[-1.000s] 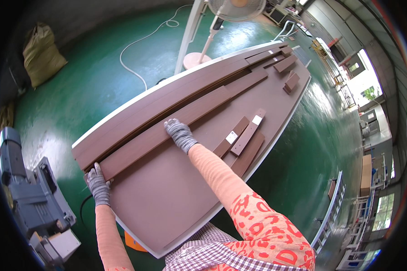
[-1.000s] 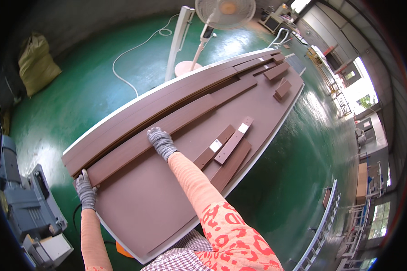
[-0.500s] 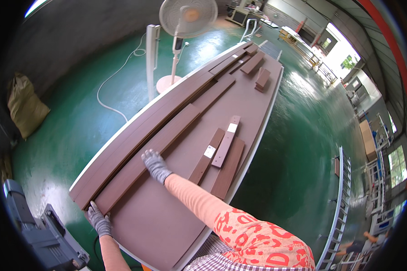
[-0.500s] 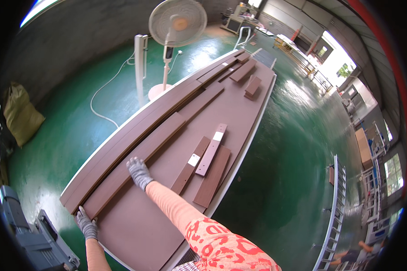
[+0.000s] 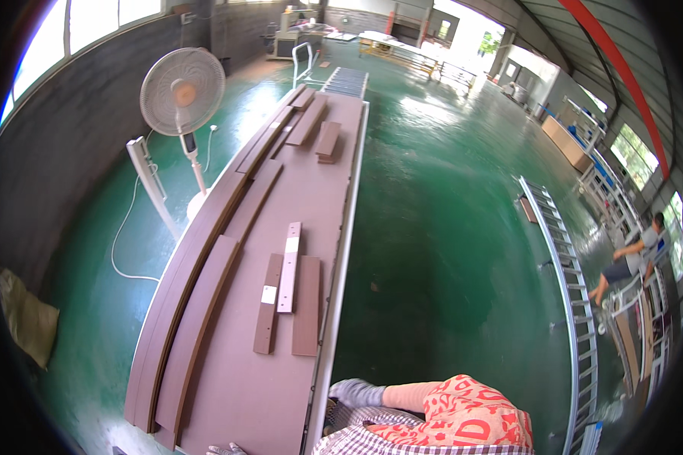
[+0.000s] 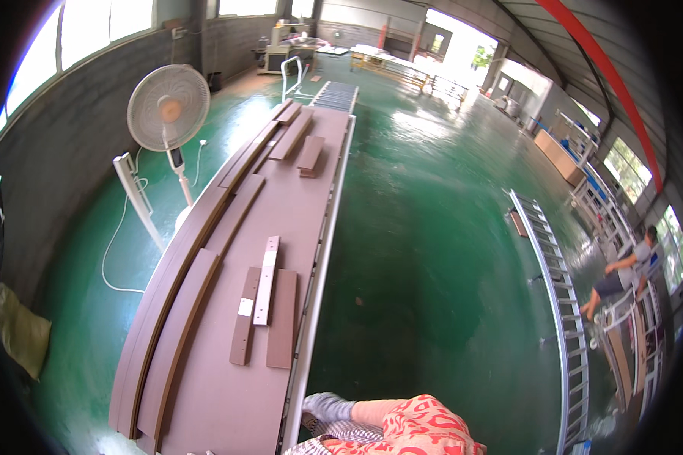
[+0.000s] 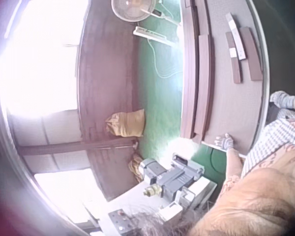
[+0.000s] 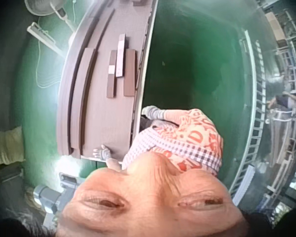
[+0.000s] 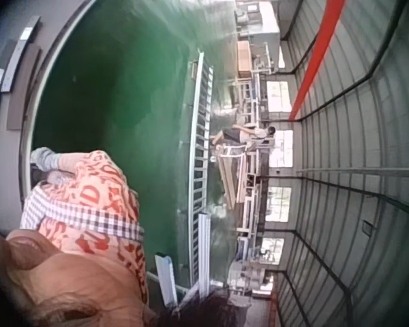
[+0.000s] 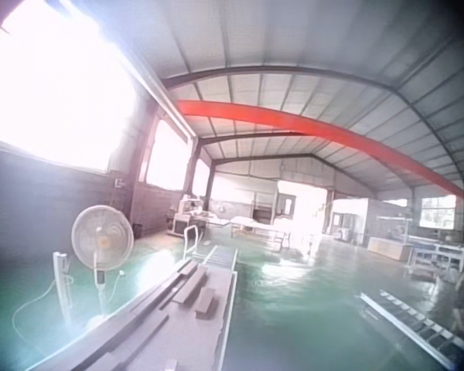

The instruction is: The person arranges brown boards on a table by hand and then carries two long metal rails across the workshop.

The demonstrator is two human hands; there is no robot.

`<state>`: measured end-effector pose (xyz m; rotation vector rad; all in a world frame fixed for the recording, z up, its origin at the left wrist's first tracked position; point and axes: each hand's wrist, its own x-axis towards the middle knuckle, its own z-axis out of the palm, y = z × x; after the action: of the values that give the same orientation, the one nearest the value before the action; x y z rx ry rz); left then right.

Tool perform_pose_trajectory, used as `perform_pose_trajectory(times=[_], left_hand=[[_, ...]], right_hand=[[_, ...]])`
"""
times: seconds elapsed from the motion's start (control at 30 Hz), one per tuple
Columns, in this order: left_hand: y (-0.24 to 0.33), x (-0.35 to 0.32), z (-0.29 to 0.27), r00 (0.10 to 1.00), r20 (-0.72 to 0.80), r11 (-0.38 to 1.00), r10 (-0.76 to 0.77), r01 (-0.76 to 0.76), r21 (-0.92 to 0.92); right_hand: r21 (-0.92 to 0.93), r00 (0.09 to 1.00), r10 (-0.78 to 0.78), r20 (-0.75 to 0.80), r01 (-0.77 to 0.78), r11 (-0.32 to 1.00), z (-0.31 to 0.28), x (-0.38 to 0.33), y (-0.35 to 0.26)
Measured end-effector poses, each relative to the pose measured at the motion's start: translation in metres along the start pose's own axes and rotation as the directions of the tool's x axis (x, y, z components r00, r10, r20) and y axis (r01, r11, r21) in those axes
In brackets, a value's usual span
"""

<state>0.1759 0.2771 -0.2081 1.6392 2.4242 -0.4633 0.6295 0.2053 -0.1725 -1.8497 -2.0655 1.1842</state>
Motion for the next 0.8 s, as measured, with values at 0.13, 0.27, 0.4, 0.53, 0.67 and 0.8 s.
perform_pose_trajectory(times=[0.13, 0.27, 0.4, 0.53, 0.67, 0.8], left_hand=[[0.001, 0.013, 0.025, 0.988, 0.035, 0.989, -0.149, 0.149, -0.007], [0.024, -0.002, -0.014, 0.982, 0.113, 0.982, -0.151, 0.162, -0.095], [0.032, 0.005, -0.035, 0.939, 0.265, 0.969, -0.221, 0.242, -0.048], [0.094, -0.001, -0.06, 0.963, 0.223, 0.957, -0.151, 0.199, -0.212], [0.239, -0.001, -0.053, 0.982, -0.169, 0.886, 0.082, -0.15, -0.438], [0.431, -0.013, -0.091, 0.977, -0.053, 0.915, 0.206, -0.212, -0.344]], right_hand=[[-0.069, 0.895, 0.386, -0.225, -0.41, 0.909, -0.017, -0.089, 0.06], [0.286, 0.583, 0.651, -0.487, -0.598, 0.749, 0.037, -0.189, 0.114], [0.326, 0.498, 0.834, -0.24, -0.767, 0.552, 0.052, -0.245, 0.159], [0.414, 0.426, 0.845, -0.324, -0.739, 0.532, -0.014, -0.235, 0.245], [0.341, 0.507, 0.573, -0.644, -0.48, 0.808, -0.159, -0.174, 0.326], [0.158, 0.644, 0.306, -0.702, -0.278, 0.947, -0.325, -0.106, 0.372]])
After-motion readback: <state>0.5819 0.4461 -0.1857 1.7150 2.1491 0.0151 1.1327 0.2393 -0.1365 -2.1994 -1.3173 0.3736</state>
